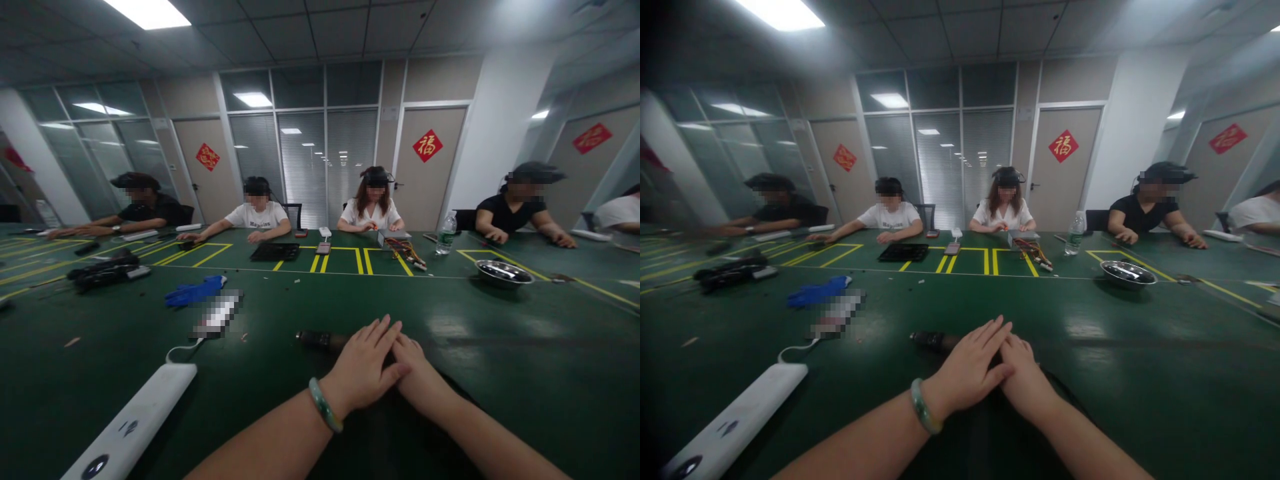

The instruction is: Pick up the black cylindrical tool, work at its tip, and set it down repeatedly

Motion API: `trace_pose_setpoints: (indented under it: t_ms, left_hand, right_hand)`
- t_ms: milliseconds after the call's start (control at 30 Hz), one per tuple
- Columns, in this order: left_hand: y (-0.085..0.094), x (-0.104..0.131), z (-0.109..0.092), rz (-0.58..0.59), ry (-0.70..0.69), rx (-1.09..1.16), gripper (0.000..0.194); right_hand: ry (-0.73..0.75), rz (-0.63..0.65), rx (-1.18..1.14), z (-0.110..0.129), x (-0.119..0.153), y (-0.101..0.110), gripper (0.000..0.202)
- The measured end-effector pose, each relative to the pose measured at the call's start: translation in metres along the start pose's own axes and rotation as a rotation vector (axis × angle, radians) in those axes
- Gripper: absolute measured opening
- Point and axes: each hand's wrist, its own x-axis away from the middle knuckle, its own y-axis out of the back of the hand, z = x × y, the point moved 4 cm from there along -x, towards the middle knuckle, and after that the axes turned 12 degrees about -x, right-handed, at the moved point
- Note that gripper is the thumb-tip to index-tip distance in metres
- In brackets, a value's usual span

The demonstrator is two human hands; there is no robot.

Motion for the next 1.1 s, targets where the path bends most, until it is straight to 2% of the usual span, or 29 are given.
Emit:
trace_pose_setpoints:
  t_ms: [100, 133, 200, 267, 333, 467, 700, 800, 867, 967, 1100]
  left_hand:
    - [-0.006, -0.002, 0.003, 0.007, 0.010, -0.039, 0.068]
    - [-0.008, -0.002, 0.003, 0.020, 0.008, -0.048, 0.067]
    - [-0.011, -0.003, 0.003, 0.051, 0.001, -0.048, 0.060]
    - [-0.013, -0.004, 0.003, 0.072, -0.001, -0.034, 0.052]
    - [-0.012, -0.004, 0.003, 0.077, 0.008, -0.034, 0.049]
    - [-0.008, -0.005, 0.000, 0.111, 0.013, -0.073, 0.051]
    - [-0.005, -0.005, 0.002, 0.191, 0.032, -0.055, 0.051]
    - [-0.002, -0.002, 0.005, 0.213, 0.061, -0.034, 0.048]
    - [0.001, 0.001, 0.007, 0.233, 0.067, -0.023, 0.046]
    - [0.006, 0.003, 0.006, 0.239, 0.056, -0.022, 0.041]
    - [0.008, 0.003, 0.001, 0.180, 0.041, -0.044, 0.041]
  right_hand:
    - [-0.159, -0.122, 0.236, -0.014, 0.027, 0.033, 0.049]
    - [-0.256, -0.109, 0.292, -0.022, 0.038, 0.043, 0.044]
    - [-0.450, 0.013, 0.311, -0.036, 0.056, 0.056, 0.031]
    - [-0.554, 0.153, 0.247, -0.042, 0.066, 0.059, 0.017]
    - [-0.559, 0.220, 0.195, -0.039, 0.066, 0.059, 0.008]
    - [-0.597, 0.220, 0.178, -0.037, 0.060, 0.057, 0.007]
    - [-0.579, -0.021, 0.185, -0.068, 0.057, 0.063, 0.025]
    - [-0.503, -0.157, 0.209, -0.070, 0.045, 0.069, 0.026]
    - [-0.463, -0.200, 0.180, -0.068, 0.039, 0.071, 0.024]
    - [-0.467, -0.121, 0.054, -0.067, 0.037, 0.065, 0.022]
    - [-0.505, 0.015, -0.156, -0.068, 0.047, 0.056, 0.027]
